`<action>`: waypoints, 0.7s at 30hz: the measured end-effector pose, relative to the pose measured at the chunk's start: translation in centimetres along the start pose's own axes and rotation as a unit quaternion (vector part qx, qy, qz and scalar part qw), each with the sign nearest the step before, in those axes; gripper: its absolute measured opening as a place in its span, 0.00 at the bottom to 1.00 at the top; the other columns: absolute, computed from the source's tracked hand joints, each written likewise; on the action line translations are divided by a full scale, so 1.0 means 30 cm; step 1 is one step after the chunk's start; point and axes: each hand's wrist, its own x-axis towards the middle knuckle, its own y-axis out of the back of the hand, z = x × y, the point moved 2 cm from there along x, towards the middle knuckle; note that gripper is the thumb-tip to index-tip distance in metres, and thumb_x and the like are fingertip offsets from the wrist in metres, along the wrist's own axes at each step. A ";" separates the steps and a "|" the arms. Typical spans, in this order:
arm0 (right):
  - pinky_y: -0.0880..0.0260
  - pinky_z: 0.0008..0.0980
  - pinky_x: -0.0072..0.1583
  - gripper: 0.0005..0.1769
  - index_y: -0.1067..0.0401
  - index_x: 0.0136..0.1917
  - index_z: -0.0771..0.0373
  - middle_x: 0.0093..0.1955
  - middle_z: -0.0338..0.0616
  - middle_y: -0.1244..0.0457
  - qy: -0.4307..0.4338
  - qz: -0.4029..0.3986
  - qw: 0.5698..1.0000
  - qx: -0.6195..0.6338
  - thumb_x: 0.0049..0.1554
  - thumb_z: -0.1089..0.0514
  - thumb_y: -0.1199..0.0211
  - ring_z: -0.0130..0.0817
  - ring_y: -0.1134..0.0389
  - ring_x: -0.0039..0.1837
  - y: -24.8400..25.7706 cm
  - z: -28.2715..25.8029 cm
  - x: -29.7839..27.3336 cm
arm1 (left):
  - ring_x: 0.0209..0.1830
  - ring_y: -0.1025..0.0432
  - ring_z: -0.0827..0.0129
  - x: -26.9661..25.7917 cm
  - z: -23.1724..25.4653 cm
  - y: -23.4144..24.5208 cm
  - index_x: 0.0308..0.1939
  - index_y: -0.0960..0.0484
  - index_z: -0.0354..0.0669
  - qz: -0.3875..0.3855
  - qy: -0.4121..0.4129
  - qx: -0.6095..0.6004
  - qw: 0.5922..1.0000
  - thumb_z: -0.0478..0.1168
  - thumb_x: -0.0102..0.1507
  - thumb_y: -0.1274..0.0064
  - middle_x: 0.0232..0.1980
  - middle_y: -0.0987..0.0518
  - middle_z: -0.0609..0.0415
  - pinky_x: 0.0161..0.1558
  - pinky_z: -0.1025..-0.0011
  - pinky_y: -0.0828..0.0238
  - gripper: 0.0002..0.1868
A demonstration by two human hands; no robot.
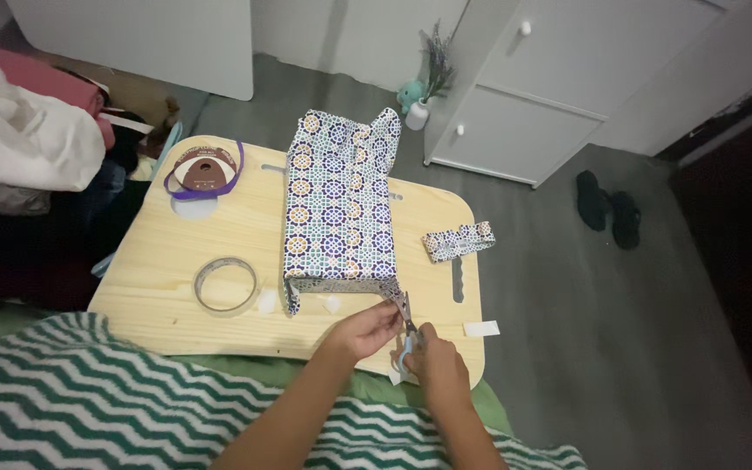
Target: The person wraps a rectangular item with patterned wrapping paper on a small wooden table. They fold the paper edges, secure them with clear tape, and trim excess paper with scissors. The wrapped item is then flipped and smoothed.
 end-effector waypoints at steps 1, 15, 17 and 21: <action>0.28 0.53 0.52 0.27 0.32 0.55 0.58 0.45 0.58 0.30 0.001 0.001 1.000 0.006 0.49 0.44 0.28 0.59 0.28 0.52 0.000 -0.001 -0.002 | 0.51 0.27 0.69 -0.004 0.004 0.000 0.55 0.24 0.35 0.005 -0.001 0.003 1.000 0.30 0.70 0.53 0.50 0.21 0.51 0.57 0.74 0.26 0.10; 0.28 0.54 0.50 0.24 0.31 0.52 0.58 0.43 0.56 0.30 0.014 0.026 0.999 -0.043 0.50 0.43 0.30 0.58 0.28 0.50 -0.053 0.030 0.037 | 0.50 0.27 0.67 0.002 0.016 0.014 0.54 0.25 0.35 -0.017 0.022 -0.018 0.999 0.32 0.70 0.52 0.49 0.22 0.51 0.57 0.72 0.25 0.08; 0.28 0.53 0.50 0.23 0.30 0.51 0.59 0.42 0.56 0.30 0.021 0.042 0.997 -0.065 0.51 0.43 0.30 0.57 0.28 0.49 -0.058 0.029 0.040 | 0.48 0.27 0.68 0.012 0.017 0.030 0.53 0.24 0.36 -0.022 0.024 -0.022 0.999 0.31 0.70 0.52 0.48 0.22 0.51 0.55 0.72 0.25 0.08; 0.27 0.51 0.49 0.22 0.28 0.48 0.61 0.41 0.57 0.31 0.055 0.063 0.994 -0.070 0.52 0.43 0.31 0.55 0.27 0.47 -0.061 0.035 0.036 | 0.49 0.27 0.68 0.019 0.022 0.035 0.52 0.25 0.34 -0.009 0.033 -0.030 0.999 0.31 0.70 0.51 0.48 0.22 0.51 0.55 0.73 0.25 0.07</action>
